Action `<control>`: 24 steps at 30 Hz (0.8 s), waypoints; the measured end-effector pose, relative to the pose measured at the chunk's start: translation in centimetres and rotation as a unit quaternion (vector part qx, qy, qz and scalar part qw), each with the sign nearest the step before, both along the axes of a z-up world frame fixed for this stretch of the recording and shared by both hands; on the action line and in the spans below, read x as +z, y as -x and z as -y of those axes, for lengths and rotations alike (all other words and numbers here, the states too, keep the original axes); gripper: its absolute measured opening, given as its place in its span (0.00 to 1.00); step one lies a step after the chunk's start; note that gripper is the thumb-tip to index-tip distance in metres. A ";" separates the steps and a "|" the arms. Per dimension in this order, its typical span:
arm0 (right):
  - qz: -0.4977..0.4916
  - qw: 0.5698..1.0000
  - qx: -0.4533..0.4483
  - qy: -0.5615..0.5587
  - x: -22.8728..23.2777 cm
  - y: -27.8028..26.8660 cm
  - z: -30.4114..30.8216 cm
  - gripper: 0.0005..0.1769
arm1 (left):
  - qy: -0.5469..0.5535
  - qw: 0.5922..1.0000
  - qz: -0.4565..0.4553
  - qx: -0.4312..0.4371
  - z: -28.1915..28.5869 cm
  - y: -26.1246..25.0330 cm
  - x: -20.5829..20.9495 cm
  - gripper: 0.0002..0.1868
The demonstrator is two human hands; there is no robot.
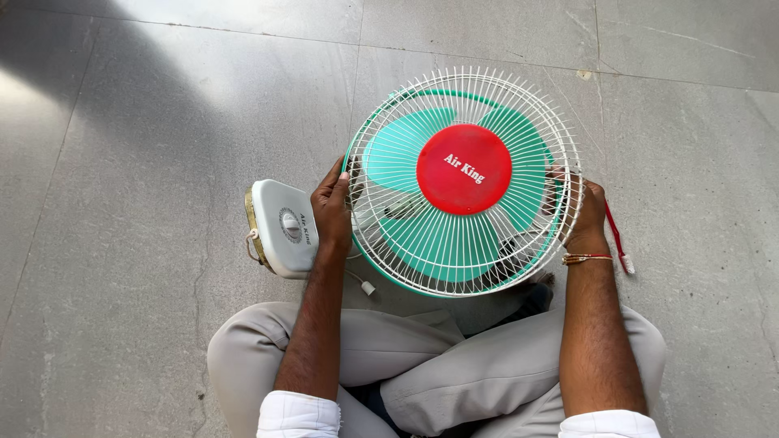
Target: The person sits on the floor and assembles a table fan. They tighten the central nut on the fan blades, wipe the blades with a cloth, and then attach the front and rear wire cages to the fan body.
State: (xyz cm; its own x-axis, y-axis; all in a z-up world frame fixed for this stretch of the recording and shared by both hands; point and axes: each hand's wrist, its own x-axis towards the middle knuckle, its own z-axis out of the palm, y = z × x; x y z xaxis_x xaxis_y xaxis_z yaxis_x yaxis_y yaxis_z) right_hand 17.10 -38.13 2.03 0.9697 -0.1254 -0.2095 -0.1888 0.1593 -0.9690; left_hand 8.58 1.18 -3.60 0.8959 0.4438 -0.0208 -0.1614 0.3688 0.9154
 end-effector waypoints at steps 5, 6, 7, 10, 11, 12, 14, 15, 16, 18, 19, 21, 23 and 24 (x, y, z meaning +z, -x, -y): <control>0.012 0.997 0.018 -0.079 1.0 0.0 -1.1 0.24 | 0.077 0.997 0.002 -0.011 0.1 -0.2 0.0 0.24; 0.004 0.994 0.024 -0.111 1.8 0.2 -1.4 0.29 | 0.087 0.996 0.006 -0.016 0.1 -0.1 0.1 0.24; 0.008 0.994 0.031 -0.102 2.7 0.5 -1.6 0.31 | 0.098 0.995 0.010 -0.021 0.2 0.0 0.2 0.25; 0.018 0.997 0.036 -0.061 4.5 1.3 -2.4 0.34 | 0.144 0.987 0.048 -0.057 0.3 0.1 0.7 0.26; 0.020 0.999 0.027 -0.039 4.8 1.6 -2.7 0.31 | 0.161 0.982 0.065 -0.072 0.2 0.2 0.8 0.27; 0.022 0.999 0.018 -0.016 4.9 1.7 -2.8 0.28 | 0.162 0.982 0.068 -0.075 0.2 0.3 0.8 0.27; 0.021 1.000 0.016 -0.018 4.9 1.9 -3.0 0.27 | 0.165 0.980 0.070 -0.084 0.2 0.4 0.8 0.28; 0.021 1.000 0.014 -0.018 4.9 2.0 -2.9 0.27 | 0.183 0.975 0.080 -0.092 0.3 0.4 0.8 0.28; 0.028 0.999 0.014 -0.029 4.8 2.1 -2.9 0.25 | 0.202 0.970 0.090 -0.101 0.4 0.4 0.7 0.28; 0.044 0.998 0.017 -0.051 4.8 2.3 -3.3 0.22 | 0.220 0.964 0.102 -0.111 0.3 0.3 0.7 0.29; 0.049 0.996 0.018 -0.068 4.9 2.4 -3.4 0.21 | 0.219 0.964 0.102 -0.112 0.4 0.3 0.7 0.29; 0.058 0.993 0.018 -0.103 5.1 2.6 -3.6 0.19 | 0.222 0.962 0.104 -0.117 0.3 0.3 0.8 0.29; 0.090 0.991 0.010 -0.097 4.9 2.4 -4.0 0.19 | 0.229 0.960 0.106 -0.125 0.3 0.3 0.9 0.29; 0.106 0.990 0.005 -0.093 4.8 2.5 -4.1 0.19 | 0.230 0.961 0.098 -0.120 0.4 0.3 1.0 0.29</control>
